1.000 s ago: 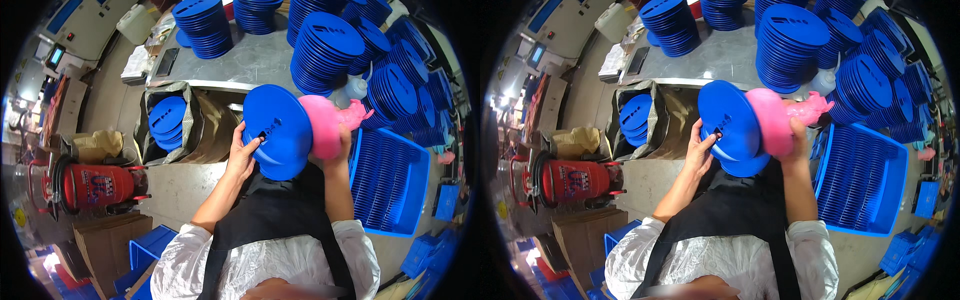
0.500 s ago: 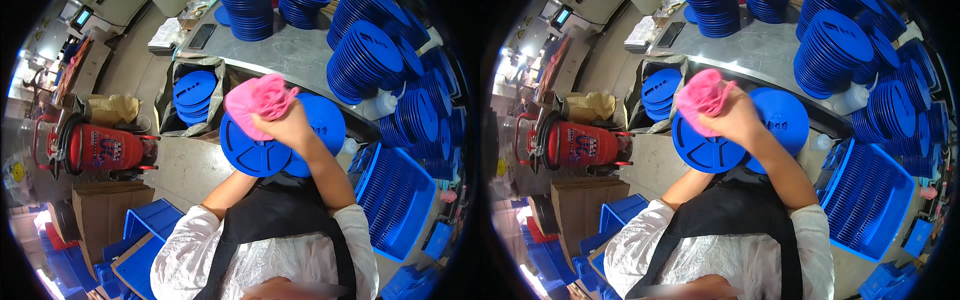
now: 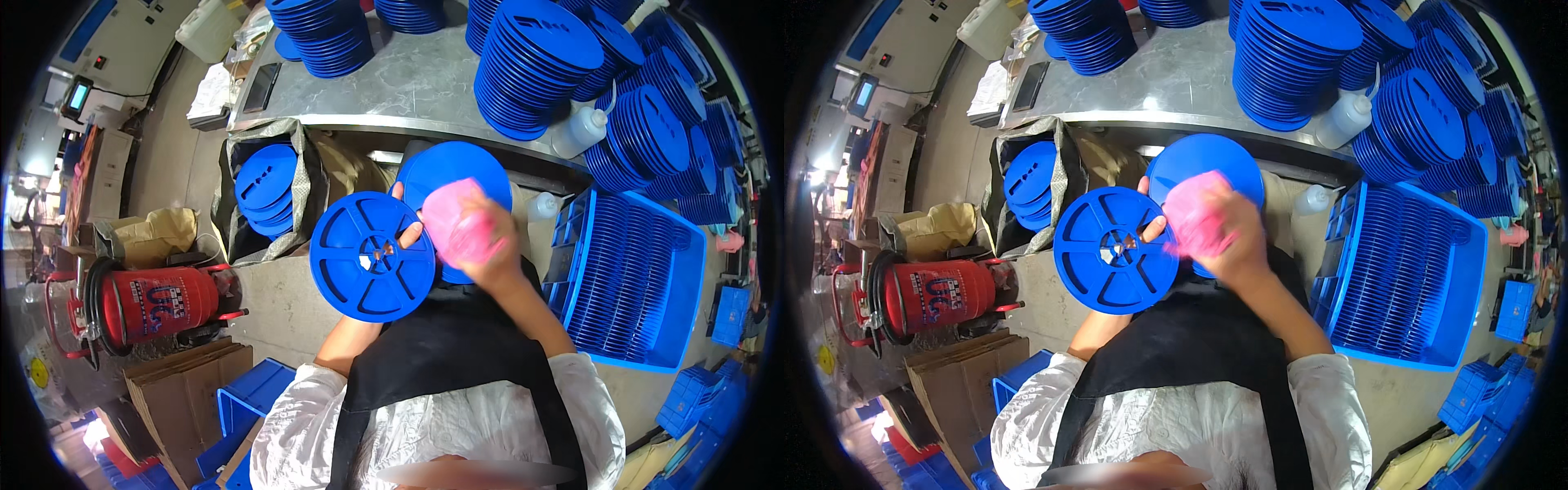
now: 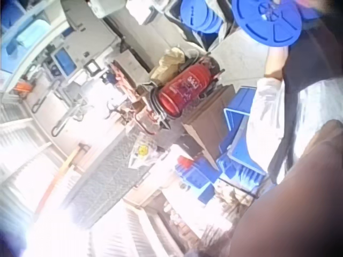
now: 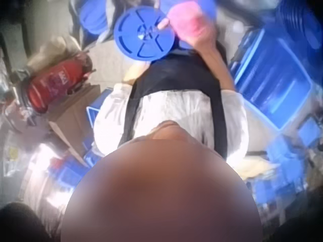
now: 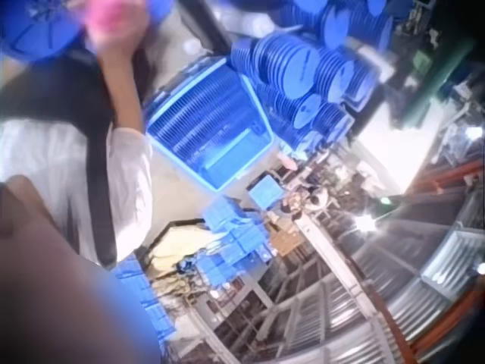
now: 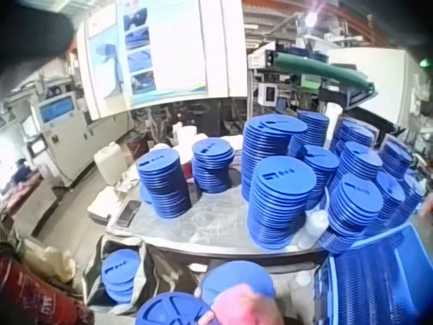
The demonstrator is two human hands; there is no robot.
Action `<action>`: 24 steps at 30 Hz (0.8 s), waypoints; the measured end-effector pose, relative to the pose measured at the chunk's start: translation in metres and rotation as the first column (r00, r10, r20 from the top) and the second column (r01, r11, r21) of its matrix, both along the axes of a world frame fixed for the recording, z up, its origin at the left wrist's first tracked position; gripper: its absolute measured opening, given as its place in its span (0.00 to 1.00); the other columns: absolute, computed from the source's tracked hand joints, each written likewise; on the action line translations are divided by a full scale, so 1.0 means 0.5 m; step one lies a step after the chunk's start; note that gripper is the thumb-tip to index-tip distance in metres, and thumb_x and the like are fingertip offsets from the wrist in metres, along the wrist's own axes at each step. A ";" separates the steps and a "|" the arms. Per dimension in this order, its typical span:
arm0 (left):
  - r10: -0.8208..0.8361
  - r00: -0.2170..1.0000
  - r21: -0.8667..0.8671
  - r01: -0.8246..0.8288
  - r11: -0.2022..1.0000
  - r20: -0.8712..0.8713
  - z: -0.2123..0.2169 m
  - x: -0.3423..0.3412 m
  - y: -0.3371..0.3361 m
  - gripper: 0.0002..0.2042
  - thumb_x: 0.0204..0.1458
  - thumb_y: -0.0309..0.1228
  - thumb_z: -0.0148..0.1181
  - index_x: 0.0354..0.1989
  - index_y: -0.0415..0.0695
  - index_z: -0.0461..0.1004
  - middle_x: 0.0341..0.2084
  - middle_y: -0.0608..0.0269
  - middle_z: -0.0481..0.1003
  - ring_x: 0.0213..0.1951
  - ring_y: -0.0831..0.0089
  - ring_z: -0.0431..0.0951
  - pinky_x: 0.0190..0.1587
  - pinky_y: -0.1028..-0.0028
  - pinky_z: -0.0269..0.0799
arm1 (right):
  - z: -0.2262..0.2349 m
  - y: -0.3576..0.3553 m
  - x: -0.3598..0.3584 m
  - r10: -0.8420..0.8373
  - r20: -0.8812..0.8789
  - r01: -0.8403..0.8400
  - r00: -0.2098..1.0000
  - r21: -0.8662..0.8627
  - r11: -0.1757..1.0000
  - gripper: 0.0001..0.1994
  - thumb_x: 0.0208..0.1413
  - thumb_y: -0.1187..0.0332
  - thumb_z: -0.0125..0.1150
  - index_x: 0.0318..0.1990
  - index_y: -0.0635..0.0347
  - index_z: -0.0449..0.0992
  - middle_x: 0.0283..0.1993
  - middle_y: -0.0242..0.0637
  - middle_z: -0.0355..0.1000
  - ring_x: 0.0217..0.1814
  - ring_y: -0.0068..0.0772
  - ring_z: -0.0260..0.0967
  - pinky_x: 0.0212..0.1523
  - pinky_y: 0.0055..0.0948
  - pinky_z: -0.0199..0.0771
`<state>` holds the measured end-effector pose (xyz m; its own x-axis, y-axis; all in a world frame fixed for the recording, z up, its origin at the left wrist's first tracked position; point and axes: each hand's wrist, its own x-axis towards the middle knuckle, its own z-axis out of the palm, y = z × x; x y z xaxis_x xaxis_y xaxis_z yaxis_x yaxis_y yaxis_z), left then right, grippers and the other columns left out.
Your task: The person wipes blue circular plastic parts with a pink cloth. They pick up parts from a stack, wipe both sides, and place them into a blue crate. The person also stacks parts on a green tray and handles a spray bottle.
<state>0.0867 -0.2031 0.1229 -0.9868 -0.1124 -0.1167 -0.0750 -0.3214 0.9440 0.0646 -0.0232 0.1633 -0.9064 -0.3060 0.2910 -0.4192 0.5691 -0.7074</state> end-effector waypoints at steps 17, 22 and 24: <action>-0.164 0.955 0.163 0.208 0.964 -0.246 -0.103 0.030 -0.052 0.36 0.51 0.25 0.62 0.67 0.39 0.51 0.39 0.58 0.76 0.42 0.72 0.77 0.54 0.69 0.68 | -0.014 0.023 -0.066 0.663 -0.174 -0.669 0.728 0.028 0.743 0.24 0.31 0.68 0.67 0.43 0.61 0.74 0.57 0.42 0.69 0.65 0.44 0.61 0.68 0.50 0.50; -0.169 0.934 0.217 0.244 0.945 -0.314 -0.135 -0.037 -0.051 0.36 0.51 0.25 0.62 0.67 0.39 0.51 0.41 0.57 0.75 0.41 0.73 0.77 0.53 0.70 0.69 | -0.146 0.157 -0.084 -0.065 0.074 0.087 0.995 -0.337 0.938 0.13 0.50 0.67 0.59 0.42 0.61 0.73 0.51 0.42 0.72 0.56 0.39 0.68 0.56 0.39 0.67; -0.139 0.965 0.197 0.184 0.963 -0.224 -0.120 -0.040 -0.044 0.35 0.51 0.25 0.62 0.67 0.39 0.52 0.43 0.56 0.74 0.41 0.73 0.77 0.52 0.72 0.71 | -0.176 0.176 -0.111 -0.187 0.433 0.434 0.882 -0.592 0.679 0.15 0.52 0.66 0.58 0.46 0.61 0.71 0.49 0.41 0.72 0.52 0.36 0.70 0.51 0.36 0.70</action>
<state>0.0667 -0.2250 0.0628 -0.9946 0.0558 0.0872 0.0459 -0.5175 0.8544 0.0090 0.0646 0.0751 -0.9857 0.1679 -0.0135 0.0073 -0.0376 -0.9993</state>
